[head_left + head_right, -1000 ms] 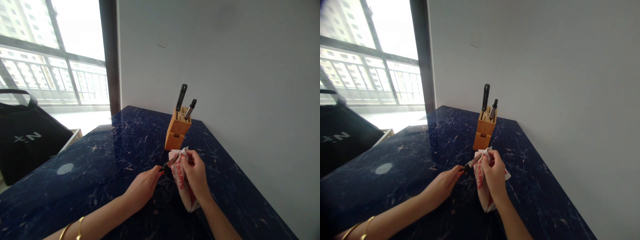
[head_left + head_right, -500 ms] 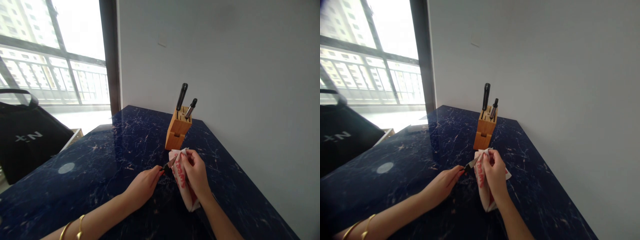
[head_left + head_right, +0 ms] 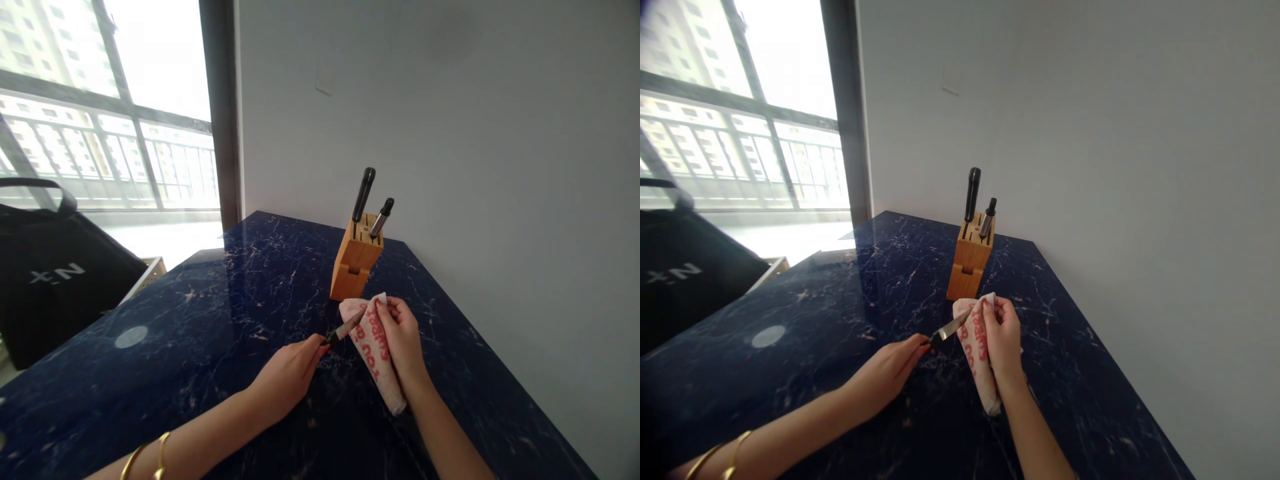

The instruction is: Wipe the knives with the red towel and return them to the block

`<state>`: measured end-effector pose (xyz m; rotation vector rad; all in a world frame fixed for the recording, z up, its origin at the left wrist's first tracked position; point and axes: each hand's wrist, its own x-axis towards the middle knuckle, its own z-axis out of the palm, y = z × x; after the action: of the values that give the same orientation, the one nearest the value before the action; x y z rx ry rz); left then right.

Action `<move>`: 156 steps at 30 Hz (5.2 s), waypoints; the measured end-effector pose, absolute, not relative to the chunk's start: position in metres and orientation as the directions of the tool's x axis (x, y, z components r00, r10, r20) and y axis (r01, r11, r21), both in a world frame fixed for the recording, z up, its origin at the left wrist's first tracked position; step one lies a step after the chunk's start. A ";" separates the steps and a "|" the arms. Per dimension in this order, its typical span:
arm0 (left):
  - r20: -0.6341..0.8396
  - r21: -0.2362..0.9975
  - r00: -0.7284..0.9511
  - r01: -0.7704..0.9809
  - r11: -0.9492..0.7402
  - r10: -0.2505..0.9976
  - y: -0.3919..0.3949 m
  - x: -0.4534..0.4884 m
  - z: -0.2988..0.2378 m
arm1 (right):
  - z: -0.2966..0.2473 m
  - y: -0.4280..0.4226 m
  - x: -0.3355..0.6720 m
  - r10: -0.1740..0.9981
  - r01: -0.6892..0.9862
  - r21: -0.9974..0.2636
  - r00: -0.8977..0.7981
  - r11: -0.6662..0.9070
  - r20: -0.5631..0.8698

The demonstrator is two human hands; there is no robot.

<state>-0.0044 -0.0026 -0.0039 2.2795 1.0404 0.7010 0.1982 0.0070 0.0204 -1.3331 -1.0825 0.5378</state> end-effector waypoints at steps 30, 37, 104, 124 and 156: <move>0.253 0.728 0.531 0.446 -0.520 0.809 0.003 -0.004 -0.012 | 0.020 -0.020 0.150 0.930 0.520 -0.802 0.041 0.293 0.366; 0.246 0.736 0.517 0.451 -0.505 0.820 0.002 -0.003 -0.010 | 0.020 -0.020 0.150 0.922 0.515 -0.803 0.059 0.300 0.382; 0.231 0.866 0.418 0.324 -0.382 0.879 0.001 0.000 -0.013 | 0.022 -0.017 0.153 0.913 0.622 -0.718 0.013 0.311 0.407; 0.244 0.844 0.420 0.353 -0.405 0.874 -0.003 -0.001 -0.012 | 0.023 -0.020 0.149 0.894 0.615 -0.710 0.016 0.344 0.447; 0.253 0.857 0.426 0.318 -0.405 0.869 -0.002 -0.001 -0.009 | 0.025 -0.020 0.152 0.906 0.657 -0.674 -0.032 0.338 0.423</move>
<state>-0.0005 -0.0019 -0.0093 1.9294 1.0046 0.9312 0.1521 -0.0199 0.0251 -1.3939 -1.7628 0.3727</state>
